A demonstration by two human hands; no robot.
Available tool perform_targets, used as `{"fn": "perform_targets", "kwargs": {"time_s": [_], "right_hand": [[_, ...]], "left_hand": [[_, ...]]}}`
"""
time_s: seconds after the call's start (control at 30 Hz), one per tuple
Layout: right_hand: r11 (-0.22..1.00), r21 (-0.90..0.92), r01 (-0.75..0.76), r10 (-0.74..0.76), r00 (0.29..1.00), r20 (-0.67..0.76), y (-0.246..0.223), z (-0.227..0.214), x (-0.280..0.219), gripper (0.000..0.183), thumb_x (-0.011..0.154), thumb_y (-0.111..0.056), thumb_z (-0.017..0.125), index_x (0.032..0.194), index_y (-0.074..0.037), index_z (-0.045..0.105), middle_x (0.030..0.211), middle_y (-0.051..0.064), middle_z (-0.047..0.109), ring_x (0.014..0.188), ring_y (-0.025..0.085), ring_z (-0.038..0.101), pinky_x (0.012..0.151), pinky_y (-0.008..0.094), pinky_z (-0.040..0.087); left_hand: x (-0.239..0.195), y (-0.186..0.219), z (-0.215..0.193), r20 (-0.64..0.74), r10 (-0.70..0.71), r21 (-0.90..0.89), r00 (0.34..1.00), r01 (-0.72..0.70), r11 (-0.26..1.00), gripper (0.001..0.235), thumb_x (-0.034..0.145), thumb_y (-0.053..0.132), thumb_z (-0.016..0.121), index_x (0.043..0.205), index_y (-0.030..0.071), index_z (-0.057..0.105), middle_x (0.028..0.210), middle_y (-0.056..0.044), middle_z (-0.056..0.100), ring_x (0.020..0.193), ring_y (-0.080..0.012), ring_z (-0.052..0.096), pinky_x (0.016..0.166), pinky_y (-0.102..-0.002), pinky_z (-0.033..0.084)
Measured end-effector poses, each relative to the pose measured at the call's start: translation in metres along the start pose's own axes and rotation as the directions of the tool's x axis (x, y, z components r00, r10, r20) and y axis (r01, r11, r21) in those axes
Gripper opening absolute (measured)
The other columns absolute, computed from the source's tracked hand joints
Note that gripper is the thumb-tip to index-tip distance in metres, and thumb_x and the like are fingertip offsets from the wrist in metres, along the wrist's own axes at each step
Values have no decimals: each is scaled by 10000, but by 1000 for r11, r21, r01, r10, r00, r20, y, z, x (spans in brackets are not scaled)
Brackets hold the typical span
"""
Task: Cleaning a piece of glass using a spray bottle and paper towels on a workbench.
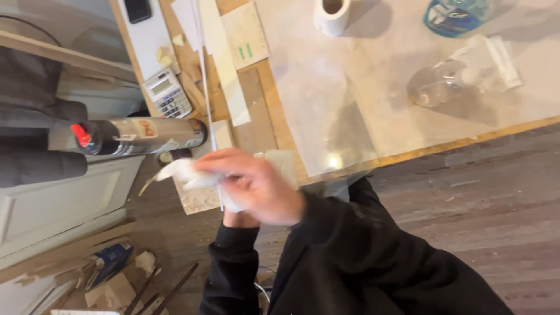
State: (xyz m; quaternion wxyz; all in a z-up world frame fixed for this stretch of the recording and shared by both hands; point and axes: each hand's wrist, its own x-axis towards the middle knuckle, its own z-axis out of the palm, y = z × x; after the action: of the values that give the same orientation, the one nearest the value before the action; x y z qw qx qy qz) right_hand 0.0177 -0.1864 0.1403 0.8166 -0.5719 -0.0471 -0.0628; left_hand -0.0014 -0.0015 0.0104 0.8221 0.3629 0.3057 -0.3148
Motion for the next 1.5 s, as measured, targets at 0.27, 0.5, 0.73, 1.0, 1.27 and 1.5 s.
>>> {"fn": "perform_targets", "kwargs": {"time_s": [0.27, 0.5, 0.73, 1.0, 1.27, 1.5], "right_hand": [[805, 566, -179, 585, 394, -709, 121, -269, -97, 232, 930, -32, 768, 1161, -52, 783, 1023, 133, 778, 906, 277, 792, 763, 444, 698], [853, 396, -338, 519, 476, -711, 99, -319, -149, 430, 1030, -200, 626, 1365, 64, 682, 1067, 153, 704, 963, 226, 712, 894, 352, 642], [263, -843, -470, -392, 746, -538, 77, -447, -126, 471, 873, 44, 731, 1335, -15, 663, 1418, 189, 644, 1323, 389, 561, 1119, 513, 431], [310, -871, -382, -368, 796, -480, 80, -429, -188, 407, 871, 184, 681, 1244, 41, 760, 1125, 153, 733, 935, 252, 683, 824, 348, 596], [706, -653, -275, -112, 867, -486, 134, -263, -95, 407, 1022, -33, 719, 1429, -41, 714, 1277, 186, 694, 999, 331, 735, 786, 385, 631], [405, -858, -315, -98, 918, -383, 208, -285, -27, 480, 925, -111, 710, 1402, -172, 730, 1230, 75, 685, 1160, 320, 705, 1018, 431, 559]], "left_hand": [[-16, 9, 39, -172, 10, 151, 985, 16, 988, 591, 1021, 251, 431, 1575, 65, 519, 1512, -242, 602, 1346, -401, 606, 1225, -602, 419], [-13, 18, 14, 64, -33, 100, 997, 26, 995, 419, 1073, 184, 522, 1447, 16, 608, 1379, -151, 692, 1193, -276, 672, 1056, -459, 495], [-23, 20, 34, 58, 36, 138, 998, -43, 989, 434, 1103, 173, 472, 1460, -40, 595, 1393, -172, 697, 1201, -270, 683, 1039, -434, 497], [-26, 17, 50, 21, -28, 140, 999, 25, 990, 580, 1045, 211, 473, 1584, -1, 491, 1488, -183, 615, 1280, -287, 612, 1076, -437, 453], [-20, 6, 44, -59, 58, 117, 997, -51, 992, 600, 1022, 197, 437, 1606, 67, 491, 1477, -269, 619, 1315, -418, 634, 1145, -619, 481], [-19, 4, 47, -30, 66, 105, 997, -63, 992, 681, 989, 183, 461, 1664, 108, 416, 1563, -277, 556, 1346, -451, 607, 1144, -638, 464]]}}
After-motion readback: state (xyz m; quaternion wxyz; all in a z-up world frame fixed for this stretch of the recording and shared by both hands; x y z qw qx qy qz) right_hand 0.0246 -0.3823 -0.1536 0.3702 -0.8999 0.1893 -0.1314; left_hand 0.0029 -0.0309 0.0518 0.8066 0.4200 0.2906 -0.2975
